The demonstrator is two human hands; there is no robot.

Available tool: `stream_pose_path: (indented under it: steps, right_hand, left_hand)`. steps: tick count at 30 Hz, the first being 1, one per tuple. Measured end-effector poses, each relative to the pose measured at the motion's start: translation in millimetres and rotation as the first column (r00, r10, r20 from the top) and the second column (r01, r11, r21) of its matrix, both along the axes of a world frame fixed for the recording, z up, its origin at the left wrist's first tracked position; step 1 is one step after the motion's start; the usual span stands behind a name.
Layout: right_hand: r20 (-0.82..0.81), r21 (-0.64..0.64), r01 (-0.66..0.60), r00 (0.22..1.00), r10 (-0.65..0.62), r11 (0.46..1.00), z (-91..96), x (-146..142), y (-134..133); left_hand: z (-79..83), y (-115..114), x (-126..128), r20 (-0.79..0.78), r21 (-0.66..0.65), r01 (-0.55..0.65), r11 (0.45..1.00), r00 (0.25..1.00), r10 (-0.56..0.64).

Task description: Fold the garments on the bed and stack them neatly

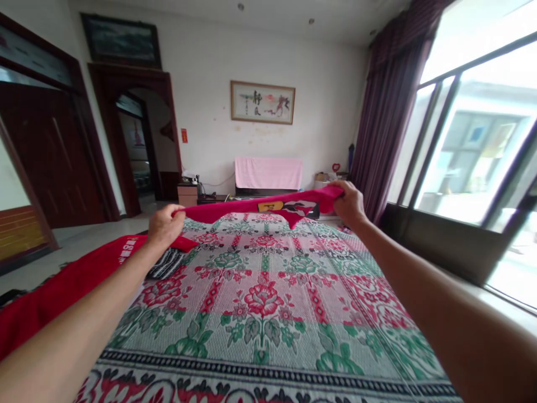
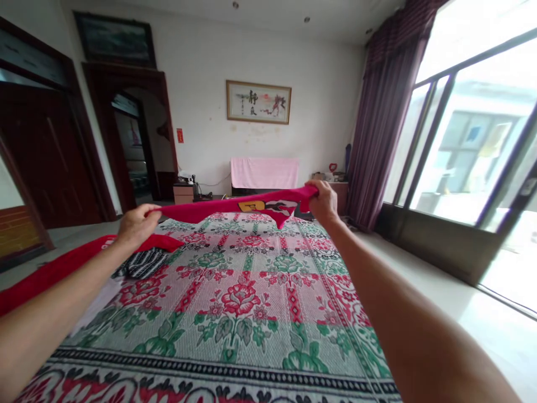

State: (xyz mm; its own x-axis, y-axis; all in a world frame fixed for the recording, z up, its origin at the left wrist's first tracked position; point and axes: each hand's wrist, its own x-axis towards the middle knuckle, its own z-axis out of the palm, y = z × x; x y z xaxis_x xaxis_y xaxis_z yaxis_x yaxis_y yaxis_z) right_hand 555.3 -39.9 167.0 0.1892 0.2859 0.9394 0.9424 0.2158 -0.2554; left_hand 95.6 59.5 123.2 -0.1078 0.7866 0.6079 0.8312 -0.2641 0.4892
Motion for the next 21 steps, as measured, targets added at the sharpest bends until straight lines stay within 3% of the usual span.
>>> stream_pose_path:
  steps: [2, 4, 7, 9, 11, 13, 17, 21]
  right_hand:
    - [0.061, -0.121, -0.010, 0.998, 0.017, 0.993, -47.4, -1.9, -16.4]
    - [0.104, -0.265, -0.027, 0.993, 0.056, 0.964, -95.5, -3.2, -35.2]
    - [0.133, -0.541, -0.060, 0.979, 0.156, 0.839, -157.0, -4.6, -62.5]
    - [0.091, -0.650, -0.065, 0.983, 0.162, 0.757, -184.7, -5.4, -75.9]
    - [0.063, -0.697, -0.064, 0.987, 0.149, 0.714, -200.1, -6.0, -83.3]
    - [0.062, -0.705, -0.068, 0.986, 0.157, 0.706, -205.7, -7.0, -85.2]
    - [0.068, -0.661, -0.165, 0.958, 0.278, 0.732, -202.4, -11.8, -82.6]
    - [0.058, -0.700, -0.187, 0.947, 0.315, 0.689, -195.9, -16.5, -86.7]
  left_hand:
    - [-37.3, -5.1, -2.4, -0.046, -0.129, 0.004, 0.992, 0.999, -0.010]
    - [-76.6, -10.2, -8.0, -0.140, -0.183, 0.076, 0.980, 0.985, -0.103]
    - [-128.9, -19.3, -17.9, -0.242, -0.247, 0.141, 0.959, 0.949, -0.202]
    - [-152.6, -25.5, -22.4, -0.269, -0.271, 0.129, 0.954, 0.941, -0.203]
    - [-166.2, -29.9, -24.5, -0.275, -0.264, 0.121, 0.957, 0.941, -0.195]
    - [-172.0, -31.7, -25.2, -0.263, -0.240, 0.143, 0.960, 0.943, -0.206]
    - [-173.5, -32.9, -28.1, -0.243, -0.205, 0.202, 0.958, 0.937, -0.250]
    - [-170.3, -38.4, -34.3, -0.264, -0.199, 0.174, 0.964, 0.938, -0.223]
